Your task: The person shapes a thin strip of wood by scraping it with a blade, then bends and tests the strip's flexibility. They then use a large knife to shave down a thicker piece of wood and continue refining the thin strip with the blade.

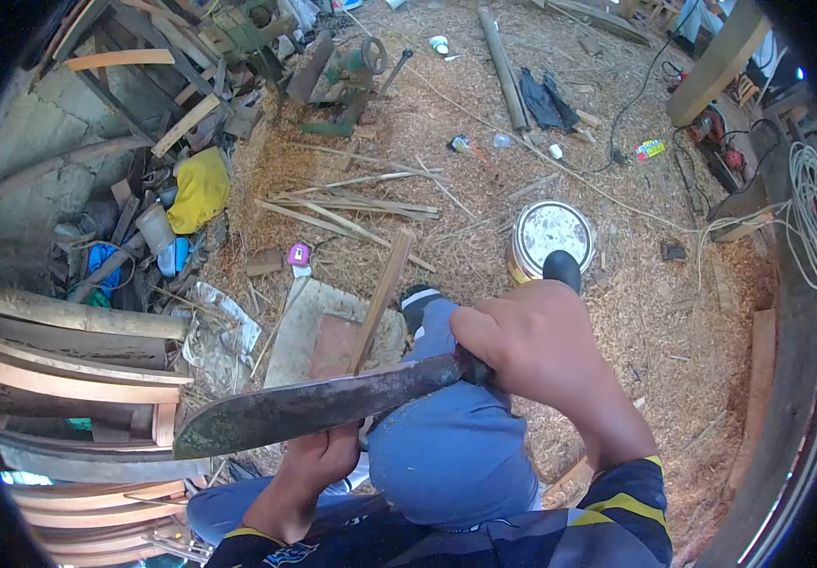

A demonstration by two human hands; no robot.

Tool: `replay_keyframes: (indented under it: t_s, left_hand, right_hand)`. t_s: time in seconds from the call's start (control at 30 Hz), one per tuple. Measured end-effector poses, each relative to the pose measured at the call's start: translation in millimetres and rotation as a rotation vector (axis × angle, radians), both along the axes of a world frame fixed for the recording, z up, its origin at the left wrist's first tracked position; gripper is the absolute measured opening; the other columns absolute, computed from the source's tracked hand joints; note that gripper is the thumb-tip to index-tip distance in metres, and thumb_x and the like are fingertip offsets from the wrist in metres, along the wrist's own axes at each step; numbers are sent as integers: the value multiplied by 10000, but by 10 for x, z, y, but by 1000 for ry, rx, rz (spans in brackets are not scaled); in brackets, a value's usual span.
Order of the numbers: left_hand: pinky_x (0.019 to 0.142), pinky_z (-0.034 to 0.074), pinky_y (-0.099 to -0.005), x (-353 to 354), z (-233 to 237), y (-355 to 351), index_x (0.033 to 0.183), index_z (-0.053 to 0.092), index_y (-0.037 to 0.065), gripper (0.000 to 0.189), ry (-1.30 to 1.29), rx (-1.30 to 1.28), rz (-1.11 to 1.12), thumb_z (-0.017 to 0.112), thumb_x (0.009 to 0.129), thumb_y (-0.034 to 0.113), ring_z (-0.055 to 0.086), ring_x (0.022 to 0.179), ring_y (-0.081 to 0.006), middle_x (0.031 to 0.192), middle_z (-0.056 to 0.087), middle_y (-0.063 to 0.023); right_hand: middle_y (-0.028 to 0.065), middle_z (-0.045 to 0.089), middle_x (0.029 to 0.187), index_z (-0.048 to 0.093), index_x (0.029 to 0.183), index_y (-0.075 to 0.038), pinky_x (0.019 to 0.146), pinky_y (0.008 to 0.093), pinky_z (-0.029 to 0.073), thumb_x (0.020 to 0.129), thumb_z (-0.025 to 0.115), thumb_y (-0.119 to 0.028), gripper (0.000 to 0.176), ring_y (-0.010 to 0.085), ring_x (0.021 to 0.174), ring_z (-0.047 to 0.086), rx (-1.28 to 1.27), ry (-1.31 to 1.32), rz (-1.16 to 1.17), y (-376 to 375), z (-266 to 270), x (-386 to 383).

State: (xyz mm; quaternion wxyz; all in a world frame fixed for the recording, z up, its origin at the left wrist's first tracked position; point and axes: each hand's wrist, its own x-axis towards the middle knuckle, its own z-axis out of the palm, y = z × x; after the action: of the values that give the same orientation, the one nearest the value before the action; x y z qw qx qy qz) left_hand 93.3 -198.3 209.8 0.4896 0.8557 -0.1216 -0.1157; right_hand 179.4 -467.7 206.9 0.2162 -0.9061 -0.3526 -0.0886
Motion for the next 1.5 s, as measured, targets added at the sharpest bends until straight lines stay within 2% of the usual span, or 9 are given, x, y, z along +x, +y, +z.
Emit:
replay_keyframes:
  t_s: [0.07,0.13,0.23,0.53,0.83,1.07,1.17,1.3,1.5]
  left_hand:
    - [789,500,-348,116,-19,-58,1203,655,13,193,-72,-116,16,534,1073,89,615,891,-196,953,652,-91]
    - [806,499,-350,160,-53,-59,1190,661,3,181,-89,-175,4,547,1065,67,614,901,-203,981,651,-98]
    - [947,514,-376,156,-165,-28,1243,614,-31,233,-42,-182,-19,576,1015,-3,650,1039,-302,1164,637,-183]
    - [968,501,-366,270,16,-150,1253,638,-25,235,221,-171,131,567,1037,34,642,1101,-274,1170,645,-162]
    - [961,489,-330,238,-101,-159,1274,612,-39,246,41,-314,16,561,1061,72,622,1094,-216,1167,635,-140]
    - [948,483,-327,187,-79,-173,1268,614,-37,247,79,-223,30,555,1065,90,613,1089,-220,1165,626,-148]
    - [906,503,-344,200,-67,-193,1253,635,-3,239,62,-225,35,576,1055,119,649,1053,-256,1141,646,-152]
    - [823,545,-396,202,-137,-162,1221,670,74,225,103,132,-12,631,1019,166,707,968,-352,1088,696,-148]
    - [761,548,-454,184,-11,-152,1194,678,91,222,-87,41,-88,647,988,168,708,909,-399,1064,712,-158]
  right_hand:
    - [33,595,672,544,820,-141,539,437,476,673,725,-161,234,290,650,669,1,51,20,-28,-19,41]
    - [40,608,680,545,824,-140,544,452,479,655,742,-156,260,306,657,672,21,107,36,-51,-48,55]
    - [45,622,687,551,836,-138,549,468,479,623,765,-151,302,321,661,672,28,122,24,-59,-58,49]
    - [38,625,670,569,856,-156,556,467,483,597,780,-149,335,311,661,680,22,128,66,-51,-99,144]
    - [37,629,671,574,860,-160,561,468,489,552,811,-153,388,311,664,681,13,163,69,-73,-110,156]
    - [41,627,668,573,860,-161,564,469,491,559,809,-154,382,314,669,684,17,167,79,-78,-108,167]
    - [44,625,667,574,865,-159,568,471,491,566,807,-159,379,315,672,685,19,159,73,-83,-110,156]
    - [52,621,665,573,873,-142,565,474,484,608,790,-161,343,324,665,679,20,144,87,-104,-109,149]
    - [35,621,673,589,837,-138,558,449,467,680,758,-158,232,300,642,661,85,140,31,-116,-64,18]
